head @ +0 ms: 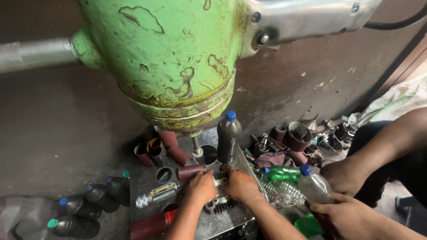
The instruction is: Boring a motorcycle engine cylinder using a vertical boring machine.
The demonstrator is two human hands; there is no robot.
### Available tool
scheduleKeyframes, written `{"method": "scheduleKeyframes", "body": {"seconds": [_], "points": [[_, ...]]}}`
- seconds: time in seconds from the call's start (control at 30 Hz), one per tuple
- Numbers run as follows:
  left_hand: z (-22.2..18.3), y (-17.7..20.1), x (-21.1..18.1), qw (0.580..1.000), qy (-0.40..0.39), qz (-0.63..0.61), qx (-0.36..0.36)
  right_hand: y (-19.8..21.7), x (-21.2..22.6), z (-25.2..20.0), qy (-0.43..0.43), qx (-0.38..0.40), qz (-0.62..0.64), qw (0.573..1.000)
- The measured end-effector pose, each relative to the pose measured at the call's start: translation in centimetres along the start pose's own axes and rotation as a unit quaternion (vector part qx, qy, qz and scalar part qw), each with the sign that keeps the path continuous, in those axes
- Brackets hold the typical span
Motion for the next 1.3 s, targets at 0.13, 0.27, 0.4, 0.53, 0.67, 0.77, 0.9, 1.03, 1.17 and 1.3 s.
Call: {"method": "scheduleKeyframes", "body": {"seconds": [0.13,0.27,0.4,0.53,0.67,0.77,0.9,1.03,1.17,1.3], "points": [[-1.6,3.6,-2.9,0.997,0.028,0.043,0.060,2.9,2.1,0.0,-0.061,0.105,0.009,0.993],[-1.0,4.2,-3.2,0.990,0.049,0.070,0.110,3.9,3.3,-0.2,-0.097,0.176,0.068,0.977],[-1.0,4.0,-3.3,0.987,0.071,0.086,0.120,2.4,3.0,1.4,-0.046,0.150,-0.045,0.987],[-0.7,3.4,-3.5,0.990,0.058,0.096,0.082,1.0,3.0,2.5,-0.023,0.146,-0.168,0.975],[-0.3,3.1,-3.2,0.986,0.065,0.117,0.097,0.3,2.9,2.4,-0.051,0.149,-0.178,0.971],[0.0,3.1,-3.6,0.988,0.054,0.121,0.084,1.7,4.1,2.3,-0.051,0.131,-0.174,0.975],[1.1,-0.3,-2.6,0.983,-0.015,0.181,-0.009,-1.8,2.8,1.8,-0.037,0.122,-0.204,0.971],[7.6,-9.8,2.1,0.991,0.040,0.111,-0.062,-5.0,0.9,2.6,-0.018,0.070,-0.208,0.975],[4.9,-9.3,0.6,0.924,-0.047,-0.186,-0.331,-5.9,-0.9,3.8,-0.053,0.017,-0.163,0.985],[-10.6,3.7,-2.3,0.833,-0.116,-0.278,-0.465,-0.2,2.7,-0.3,-0.088,0.067,-0.155,0.982]]}}
Point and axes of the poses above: each hand's wrist, its own z-axis towards the middle knuckle, its own y-axis out of the back of the hand, x = y × z, the point moved 5 cm from there along z, towards the middle knuckle, and after that the axes turned 2 degrees about y, right-handed, at the moved point
